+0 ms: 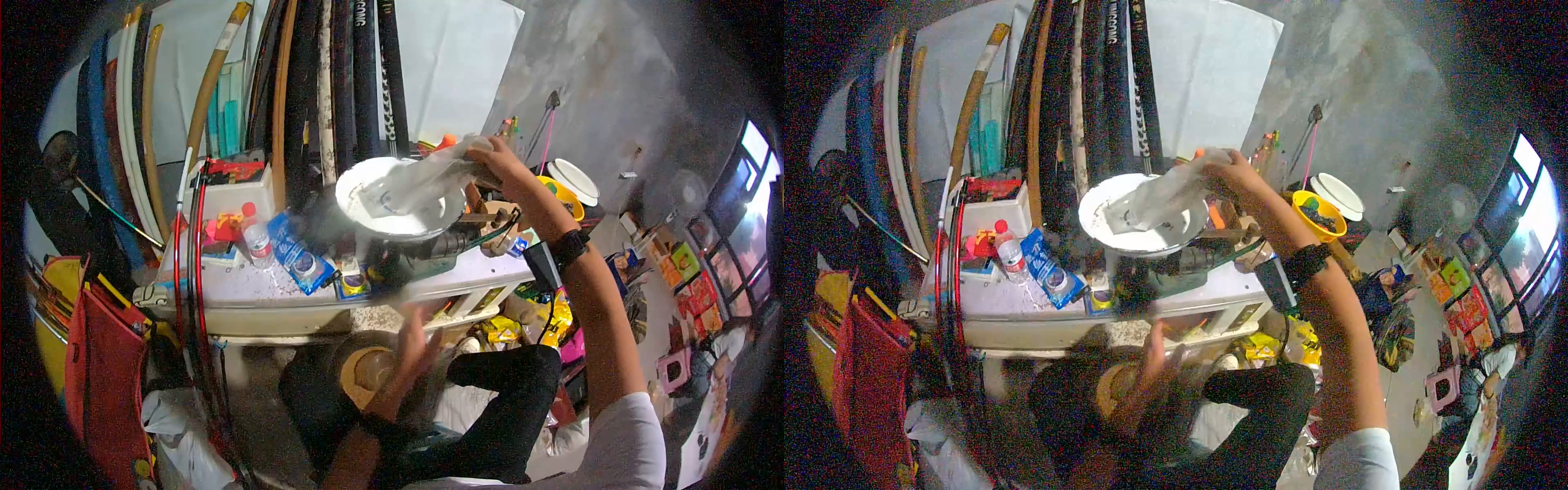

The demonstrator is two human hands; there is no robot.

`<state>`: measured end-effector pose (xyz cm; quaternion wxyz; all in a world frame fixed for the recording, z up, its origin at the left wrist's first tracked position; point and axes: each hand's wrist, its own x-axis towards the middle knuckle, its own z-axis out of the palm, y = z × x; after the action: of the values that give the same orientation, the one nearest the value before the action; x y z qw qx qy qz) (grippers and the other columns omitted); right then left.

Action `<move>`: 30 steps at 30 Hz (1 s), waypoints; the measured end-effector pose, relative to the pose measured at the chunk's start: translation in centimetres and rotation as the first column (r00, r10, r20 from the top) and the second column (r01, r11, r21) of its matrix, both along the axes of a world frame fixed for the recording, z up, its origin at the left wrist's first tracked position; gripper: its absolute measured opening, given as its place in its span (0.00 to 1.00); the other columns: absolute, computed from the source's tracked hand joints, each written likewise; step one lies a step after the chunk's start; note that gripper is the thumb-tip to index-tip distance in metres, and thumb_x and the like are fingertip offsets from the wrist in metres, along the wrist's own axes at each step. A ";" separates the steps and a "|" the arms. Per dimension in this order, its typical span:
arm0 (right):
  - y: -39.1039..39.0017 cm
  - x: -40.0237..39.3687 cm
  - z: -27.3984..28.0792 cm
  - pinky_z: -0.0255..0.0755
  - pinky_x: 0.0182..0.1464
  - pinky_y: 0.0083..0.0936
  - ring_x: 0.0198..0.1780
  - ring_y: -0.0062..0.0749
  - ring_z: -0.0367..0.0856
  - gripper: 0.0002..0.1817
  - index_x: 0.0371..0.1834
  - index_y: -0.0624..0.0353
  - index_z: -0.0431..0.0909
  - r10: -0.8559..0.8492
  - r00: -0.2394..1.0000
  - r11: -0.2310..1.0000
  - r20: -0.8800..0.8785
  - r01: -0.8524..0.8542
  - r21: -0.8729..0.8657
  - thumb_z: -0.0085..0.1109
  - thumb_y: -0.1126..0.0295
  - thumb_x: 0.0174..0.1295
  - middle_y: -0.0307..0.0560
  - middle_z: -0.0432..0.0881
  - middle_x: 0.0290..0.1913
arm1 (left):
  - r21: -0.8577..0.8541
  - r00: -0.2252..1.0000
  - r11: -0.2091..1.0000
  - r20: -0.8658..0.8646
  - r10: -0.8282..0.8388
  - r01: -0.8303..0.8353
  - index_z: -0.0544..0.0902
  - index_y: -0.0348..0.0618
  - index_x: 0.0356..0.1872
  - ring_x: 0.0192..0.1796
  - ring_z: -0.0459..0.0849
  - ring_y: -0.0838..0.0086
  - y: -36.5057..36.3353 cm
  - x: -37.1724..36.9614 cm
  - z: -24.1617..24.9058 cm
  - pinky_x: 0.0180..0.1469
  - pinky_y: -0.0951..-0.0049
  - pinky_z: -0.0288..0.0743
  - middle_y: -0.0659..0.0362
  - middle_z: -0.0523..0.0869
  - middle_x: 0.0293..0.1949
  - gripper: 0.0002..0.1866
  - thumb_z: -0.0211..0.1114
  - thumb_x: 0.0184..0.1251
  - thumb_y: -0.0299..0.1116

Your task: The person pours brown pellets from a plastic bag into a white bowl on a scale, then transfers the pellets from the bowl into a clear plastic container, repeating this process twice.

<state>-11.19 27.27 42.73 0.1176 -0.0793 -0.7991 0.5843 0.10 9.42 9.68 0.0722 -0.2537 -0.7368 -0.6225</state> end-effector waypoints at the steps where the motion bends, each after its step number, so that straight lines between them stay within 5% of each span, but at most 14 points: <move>1: 0.1 -0.4 -0.3 0.79 0.39 0.27 0.41 0.33 0.81 0.28 0.60 0.60 0.59 -0.057 0.998 0.998 -0.008 0.057 -0.017 0.59 0.67 0.59 0.52 0.77 0.46 | 0.013 0.998 0.999 0.031 -0.051 0.051 0.62 0.27 0.59 0.55 0.72 0.46 -0.3 -0.3 0.4 0.58 0.55 0.63 0.36 0.73 0.50 0.50 0.43 0.56 0.73; 9: 1.1 -2.9 -0.3 0.77 0.43 0.25 0.43 0.33 0.80 0.26 0.59 0.62 0.64 -0.008 0.993 0.996 -0.116 0.017 0.082 0.60 0.68 0.58 0.53 0.78 0.47 | 0.075 0.987 0.992 0.111 -0.113 0.106 0.63 0.33 0.57 0.52 0.74 0.46 -0.8 0.0 0.4 0.54 0.56 0.66 0.39 0.76 0.47 0.46 0.46 0.56 0.71; 11: 1.7 -4.0 -0.2 0.76 0.45 0.28 0.43 0.33 0.80 0.22 0.54 0.63 0.70 -0.080 0.974 0.884 -0.210 0.167 0.437 0.60 0.68 0.57 0.52 0.79 0.45 | -0.024 1.000 1.000 -0.027 0.002 -0.002 0.66 0.34 0.55 0.48 0.75 0.46 -0.7 0.1 -0.8 0.51 0.56 0.68 0.41 0.77 0.43 0.37 0.56 0.58 0.58; 12: 1.1 -3.6 0.2 0.76 0.45 0.28 0.43 0.33 0.80 0.22 0.54 0.63 0.70 -0.076 0.975 0.884 -0.209 0.163 0.437 0.60 0.68 0.57 0.52 0.79 0.45 | -0.024 1.000 1.000 -0.027 0.006 -0.006 0.66 0.34 0.55 0.48 0.75 0.46 -0.8 0.1 -0.7 0.51 0.56 0.68 0.41 0.77 0.43 0.37 0.56 0.58 0.58; 14: -0.2 -2.2 1.6 0.75 0.44 0.31 0.43 0.39 0.81 0.18 0.48 0.63 0.74 0.073 0.943 0.743 -0.323 0.165 0.649 0.61 0.67 0.55 0.52 0.81 0.41 | -0.071 0.985 0.996 -0.167 0.039 -0.051 0.68 0.35 0.54 0.45 0.76 0.47 -1.1 0.5 -0.1 0.50 0.55 0.69 0.41 0.78 0.42 0.28 0.62 0.55 0.41; 15: -0.1 -2.5 1.8 0.75 0.44 0.31 0.43 0.39 0.81 0.18 0.48 0.63 0.74 0.072 0.944 0.742 -0.322 0.165 0.649 0.61 0.67 0.55 0.52 0.81 0.41 | -0.071 0.985 0.996 -0.166 0.038 -0.050 0.68 0.35 0.54 0.45 0.76 0.47 -1.4 0.7 0.7 0.50 0.55 0.69 0.41 0.78 0.42 0.28 0.62 0.55 0.41; 17: 0.3 -3.7 2.5 0.73 0.46 0.37 0.43 0.50 0.80 0.15 0.45 0.61 0.75 0.248 0.879 0.491 -0.408 0.249 0.835 0.57 0.69 0.55 0.57 0.81 0.40 | -0.104 0.998 0.995 0.069 0.002 0.005 0.69 0.37 0.53 0.45 0.77 0.49 -2.0 0.9 2.0 0.50 0.55 0.69 0.42 0.78 0.42 0.26 0.62 0.50 0.30; 21: -0.5 -4.5 3.6 0.71 0.48 0.41 0.45 0.56 0.77 0.12 0.43 0.60 0.75 0.239 0.896 0.394 -0.375 0.263 0.880 0.54 0.70 0.56 0.58 0.80 0.40 | -0.189 0.993 0.977 0.034 0.109 -0.101 0.70 0.38 0.52 0.44 0.77 0.49 -1.2 0.5 -0.6 0.48 0.54 0.70 0.43 0.78 0.40 0.25 0.62 0.49 0.30; 27: -0.8 -5.3 5.2 0.72 0.47 0.40 0.46 0.49 0.78 0.13 0.46 0.54 0.74 0.146 0.935 0.121 -0.324 0.308 0.944 0.48 0.66 0.60 0.53 0.79 0.44 | -0.185 0.997 0.980 -0.010 0.072 -0.073 0.69 0.35 0.54 0.40 0.77 0.50 -1.4 0.7 -0.7 0.44 0.54 0.70 0.44 0.79 0.35 0.27 0.62 0.50 0.31; 30: -1.5 -5.5 5.5 0.73 0.46 0.40 0.45 0.49 0.79 0.13 0.46 0.51 0.75 0.124 0.923 0.176 -0.364 0.341 0.923 0.47 0.65 0.60 0.49 0.80 0.44 | -0.224 0.997 0.973 0.049 0.060 -0.048 0.68 0.33 0.55 0.41 0.77 0.50 -1.5 0.8 0.2 0.45 0.55 0.70 0.44 0.79 0.36 0.28 0.63 0.50 0.31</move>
<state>-16.66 25.78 48.22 0.3262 0.0642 -0.9406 -0.0683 0.89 7.95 9.86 0.0397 -0.2227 -0.8103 -0.5406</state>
